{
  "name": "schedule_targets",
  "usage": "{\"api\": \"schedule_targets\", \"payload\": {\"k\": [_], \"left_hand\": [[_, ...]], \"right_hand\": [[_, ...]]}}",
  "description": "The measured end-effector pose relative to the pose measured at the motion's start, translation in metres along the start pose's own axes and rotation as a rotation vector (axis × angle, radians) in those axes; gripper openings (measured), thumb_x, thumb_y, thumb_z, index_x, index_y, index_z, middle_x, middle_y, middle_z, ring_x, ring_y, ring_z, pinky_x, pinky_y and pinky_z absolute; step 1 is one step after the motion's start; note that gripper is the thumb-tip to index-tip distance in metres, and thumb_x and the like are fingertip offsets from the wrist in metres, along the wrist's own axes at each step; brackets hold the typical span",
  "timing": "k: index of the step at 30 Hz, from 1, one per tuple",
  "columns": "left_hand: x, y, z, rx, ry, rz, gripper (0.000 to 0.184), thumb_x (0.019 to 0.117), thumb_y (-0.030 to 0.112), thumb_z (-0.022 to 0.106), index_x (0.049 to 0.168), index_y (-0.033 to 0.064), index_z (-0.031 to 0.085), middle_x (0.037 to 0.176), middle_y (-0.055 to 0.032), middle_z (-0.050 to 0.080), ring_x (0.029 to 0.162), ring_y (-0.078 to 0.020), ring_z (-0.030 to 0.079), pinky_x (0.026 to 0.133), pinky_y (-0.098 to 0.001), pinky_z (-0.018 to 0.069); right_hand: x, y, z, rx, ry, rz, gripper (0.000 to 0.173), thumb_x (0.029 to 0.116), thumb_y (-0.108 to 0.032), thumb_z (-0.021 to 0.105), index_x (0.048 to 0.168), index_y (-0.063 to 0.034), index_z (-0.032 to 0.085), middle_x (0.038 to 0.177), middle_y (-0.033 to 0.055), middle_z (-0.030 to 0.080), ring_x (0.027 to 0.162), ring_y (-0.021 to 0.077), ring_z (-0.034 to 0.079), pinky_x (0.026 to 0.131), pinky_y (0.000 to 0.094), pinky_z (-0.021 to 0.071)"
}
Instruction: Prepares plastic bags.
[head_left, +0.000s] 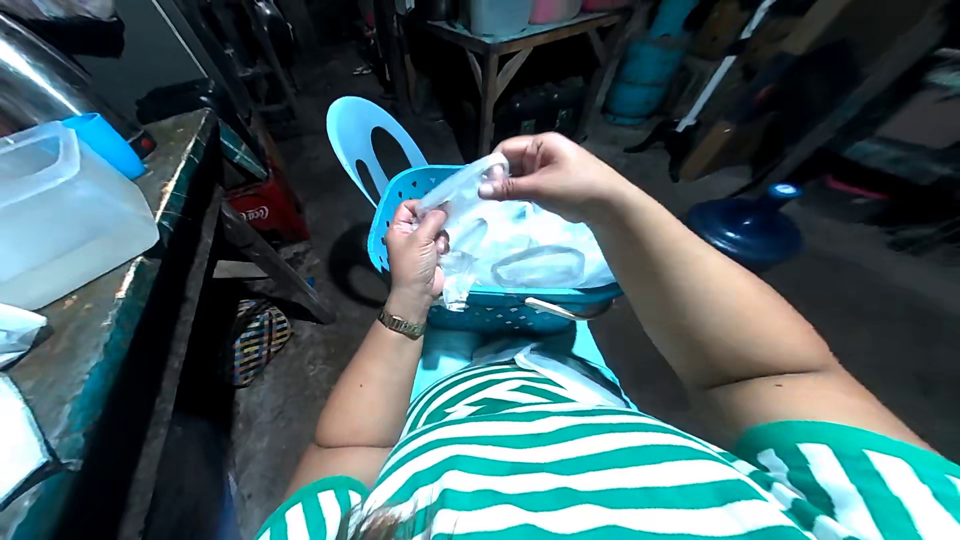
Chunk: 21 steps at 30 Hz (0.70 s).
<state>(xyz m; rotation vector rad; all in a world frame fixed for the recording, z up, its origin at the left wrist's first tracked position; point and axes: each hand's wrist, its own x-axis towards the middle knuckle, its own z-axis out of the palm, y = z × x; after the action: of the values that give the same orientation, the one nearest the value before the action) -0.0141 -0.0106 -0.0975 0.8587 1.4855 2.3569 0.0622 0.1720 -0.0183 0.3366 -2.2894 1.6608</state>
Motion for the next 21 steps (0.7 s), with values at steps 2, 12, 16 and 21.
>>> {"api": "schedule_targets", "payload": {"k": [2, 12, 16, 21], "left_hand": [[0.007, 0.001, 0.004, -0.072, 0.076, -0.001, 0.016, 0.0989, 0.007, 0.062, 0.11, 0.0173, 0.057, 0.082, 0.0032, 0.057, 0.05, 0.0003, 0.043, 0.045, -0.0118, 0.0388], [0.01, 0.001, -0.005, -0.392, 0.059, -0.1, 0.031, 0.1035, 0.017, 0.033, 0.096, 0.0268, 0.061, 0.087, 0.0077, 0.063, 0.066, -0.0041, 0.059, 0.06, -0.0187, 0.0504], [0.017, 0.005, -0.004, -0.331, 0.131, -0.145, 0.036, 0.1096, 0.02, 0.027, 0.113, 0.0219, 0.063, 0.101, 0.0044, 0.071, 0.086, -0.0088, 0.07, 0.078, -0.0248, 0.0581], [0.027, 0.002, 0.006, -0.31, 0.201, -0.103, 0.031, 0.1116, 0.015, 0.034, 0.128, 0.006, 0.059, 0.114, -0.0024, 0.067, 0.107, -0.012, 0.065, 0.096, -0.032, 0.0533]], "right_hand": [[0.011, -0.007, 0.001, -0.088, 0.196, -0.068, 0.028, 0.0918, -0.002, 0.07, 0.116, -0.0031, 0.057, 0.084, 0.0002, 0.065, 0.067, 0.0055, 0.062, 0.064, 0.0241, 0.0563], [0.085, 0.025, 0.032, -0.572, 0.028, 0.279, 0.026, 0.1055, -0.014, 0.054, 0.118, 0.0022, 0.069, 0.106, 0.0195, 0.071, 0.09, 0.0277, 0.072, 0.088, 0.0485, 0.0583], [0.088, 0.069, 0.05, -0.888, -0.204, 0.26, 0.012, 0.0938, -0.003, 0.066, 0.095, 0.0075, 0.072, 0.103, 0.0283, 0.069, 0.105, 0.0455, 0.066, 0.092, 0.0649, 0.0488], [0.077, 0.044, 0.032, -0.753, 0.043, 0.076, 0.019, 0.087, 0.001, 0.072, 0.105, -0.0004, 0.076, 0.11, 0.0248, 0.067, 0.103, 0.0391, 0.065, 0.091, 0.0585, 0.0512]]}}
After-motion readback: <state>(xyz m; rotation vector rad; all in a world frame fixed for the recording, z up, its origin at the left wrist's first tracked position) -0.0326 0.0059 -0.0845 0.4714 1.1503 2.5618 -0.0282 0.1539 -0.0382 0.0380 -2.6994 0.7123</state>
